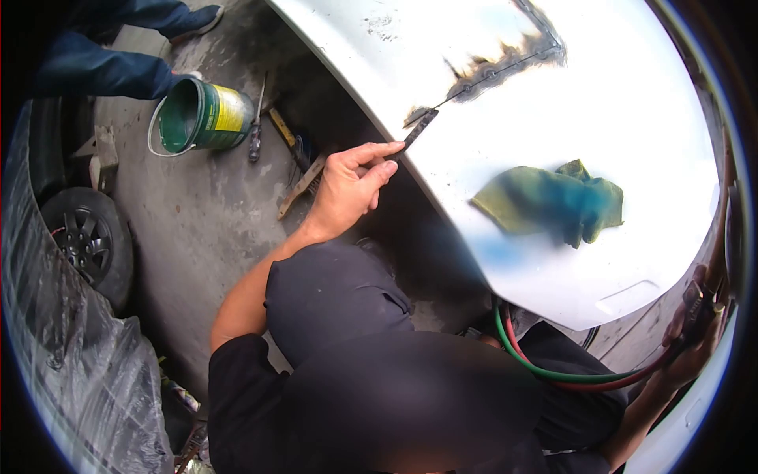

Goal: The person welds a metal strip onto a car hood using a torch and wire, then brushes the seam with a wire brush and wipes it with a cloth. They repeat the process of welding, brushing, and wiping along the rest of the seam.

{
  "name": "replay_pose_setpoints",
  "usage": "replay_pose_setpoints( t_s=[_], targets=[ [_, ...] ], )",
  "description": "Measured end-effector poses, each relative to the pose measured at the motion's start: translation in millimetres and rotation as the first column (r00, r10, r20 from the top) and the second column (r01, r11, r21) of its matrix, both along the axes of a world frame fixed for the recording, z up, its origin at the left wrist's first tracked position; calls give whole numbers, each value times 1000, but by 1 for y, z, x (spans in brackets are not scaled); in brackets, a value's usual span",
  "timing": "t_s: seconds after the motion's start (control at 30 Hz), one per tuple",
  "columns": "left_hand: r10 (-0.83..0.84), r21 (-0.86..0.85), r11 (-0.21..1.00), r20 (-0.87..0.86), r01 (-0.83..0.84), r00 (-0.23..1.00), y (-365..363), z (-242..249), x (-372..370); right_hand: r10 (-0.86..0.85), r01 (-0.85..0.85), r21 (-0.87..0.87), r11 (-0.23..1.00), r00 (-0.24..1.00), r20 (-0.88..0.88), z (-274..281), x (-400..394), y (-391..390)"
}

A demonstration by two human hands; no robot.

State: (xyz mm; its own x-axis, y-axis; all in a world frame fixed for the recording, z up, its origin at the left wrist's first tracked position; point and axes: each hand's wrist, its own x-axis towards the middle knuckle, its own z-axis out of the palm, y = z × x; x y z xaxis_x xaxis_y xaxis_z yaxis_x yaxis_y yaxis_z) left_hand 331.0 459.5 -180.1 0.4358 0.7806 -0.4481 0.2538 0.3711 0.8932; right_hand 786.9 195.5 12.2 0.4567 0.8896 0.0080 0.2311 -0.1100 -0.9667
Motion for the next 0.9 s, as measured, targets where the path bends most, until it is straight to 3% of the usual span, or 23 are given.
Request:
replay_pose_setpoints(
  t_s=[0.07, 0.1, 0.17, 0.57, 0.63, 0.67, 0.73, 0.77, 0.83, 0.87, 0.9],
  targets=[
    [23, 427, 904, -35, -6, 999, -4, -6, 9, -92, 92, -2, 996, 995, 44, 2, -10, 4],
    [25, 423, 906, -34, -8, 999, 0, -1, 8, -90, 90, -6, 996, 995, 45, 1, -7, 0],
    [-48, 717, 646, -302, 260, 952, 15, 15, 0, -214, 216, -19, 976, 975, 65, -1, -1, -10],
    [-40, 686, 679, -322, 262, 946, 16, 21, -14, -143, 144, -10, 990, 989, 49, -3, 7, -17],
    [-43, 750, 560, -398, 352, 916, 11, 21, -12, -130, 130, -8, 991, 991, 34, -3, 8, -18],
    [-43, 750, 559, -399, 354, 916, 8, 18, -11, -116, 117, -6, 993, 993, 18, -4, 9, -19],
    [3, 810, 383, -483, 445, 875, 2, 10, -11, -94, 94, -5, 996, 996, 10, -4, 11, -21],
    [3, 809, 382, -484, 446, 875, 3, 10, -11, -70, 70, -4, 998, 998, 4, -4, 9, -19],
    [-86, 765, 580, -283, 279, 955, 3, 10, -12, -25, 26, -17, 1000, 999, 42, 0, 3, -13],
    [-85, 765, 580, -285, 280, 955, 1, 12, -11, 21, -19, -31, 999, 997, 79, 1, 1, -10],
    [-67, 514, 847, -150, 136, 986, -1, 17, -10, 23, -21, -31, 999, 997, 76, 1, 2, -10]
  ],
)
